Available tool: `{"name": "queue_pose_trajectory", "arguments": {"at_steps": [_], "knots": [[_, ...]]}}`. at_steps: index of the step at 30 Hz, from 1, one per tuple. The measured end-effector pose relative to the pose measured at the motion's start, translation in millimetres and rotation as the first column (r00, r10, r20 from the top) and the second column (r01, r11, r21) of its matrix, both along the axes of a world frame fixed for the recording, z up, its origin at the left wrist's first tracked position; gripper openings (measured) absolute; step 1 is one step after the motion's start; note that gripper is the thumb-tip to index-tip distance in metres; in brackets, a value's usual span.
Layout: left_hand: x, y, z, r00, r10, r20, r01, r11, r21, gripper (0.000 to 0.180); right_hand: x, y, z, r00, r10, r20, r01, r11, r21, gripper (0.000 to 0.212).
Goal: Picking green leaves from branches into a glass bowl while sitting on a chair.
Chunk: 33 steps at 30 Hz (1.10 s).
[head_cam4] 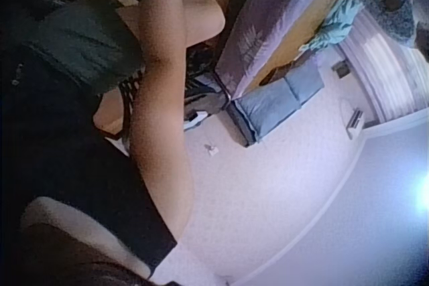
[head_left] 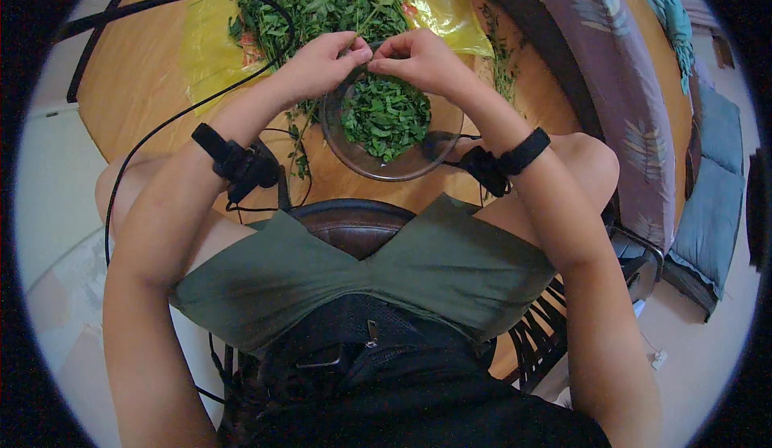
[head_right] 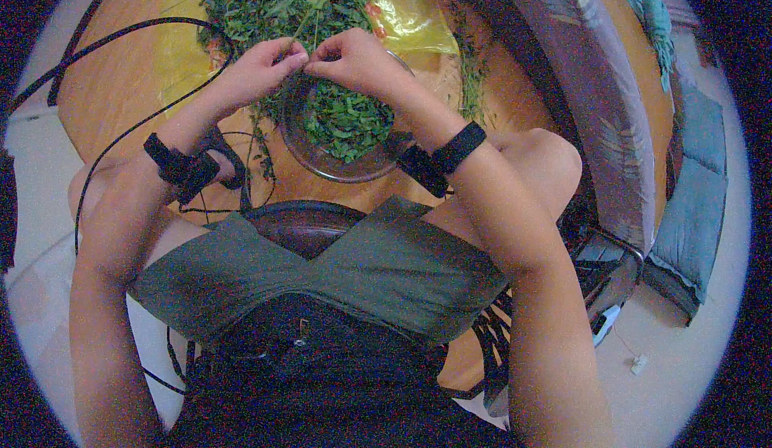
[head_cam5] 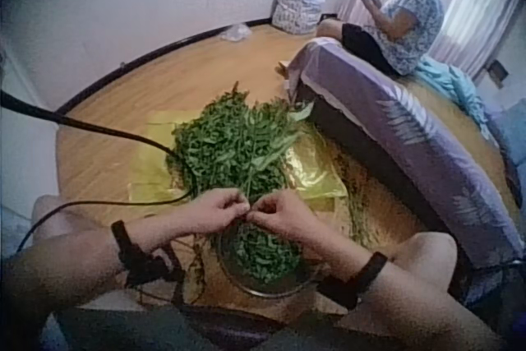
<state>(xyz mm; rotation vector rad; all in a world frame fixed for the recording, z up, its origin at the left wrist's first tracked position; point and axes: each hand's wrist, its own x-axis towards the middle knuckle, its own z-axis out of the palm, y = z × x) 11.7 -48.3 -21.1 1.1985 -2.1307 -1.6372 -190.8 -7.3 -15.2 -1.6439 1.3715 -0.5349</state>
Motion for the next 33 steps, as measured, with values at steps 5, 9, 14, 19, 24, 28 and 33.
{"name": "queue_pose_trajectory", "arguments": {"at_steps": [5,9,14,19,24,28,33], "knots": [[1.5,-3.1,-11.2,0.995,-0.056,-0.084,0.043,0.988,-0.147,0.025,0.2,1.1,9.2,0.976,0.170,-0.137,-0.160,0.984,0.076,0.026],[4.2,-7.2,-4.3,0.996,-0.090,0.026,0.093,0.977,-0.193,0.023,3.9,5.2,-0.8,0.992,0.111,-0.065,-0.110,0.994,0.005,0.029],[2.7,-3.5,-7.7,0.998,-0.059,0.013,0.061,0.973,-0.222,0.021,-3.2,-1.1,-7.4,0.996,0.079,-0.046,-0.080,0.997,-0.010,0.032],[14.4,-24.3,-37.1,0.997,0.070,-0.025,-0.074,0.915,-0.396,0.024,-13.3,-7.5,15.3,0.908,0.241,-0.343,-0.214,0.970,0.114,0.032],[30.3,-42.7,-23.3,0.980,0.175,0.090,-0.139,0.940,-0.313,0.027,-28.2,5.0,6.3,0.831,0.255,-0.495,-0.252,0.965,0.073,0.038],[19.3,-26.0,-25.4,0.995,0.078,0.060,-0.062,0.969,-0.240,0.027,-20.8,-0.5,6.3,0.946,-0.020,-0.324,-0.025,0.991,-0.135,0.036],[-1.9,4.7,-14.5,0.996,-0.036,-0.075,0.025,0.989,-0.144,0.023,-8.3,5.3,-0.9,0.984,0.057,-0.172,-0.089,0.978,-0.189,0.030]]}}
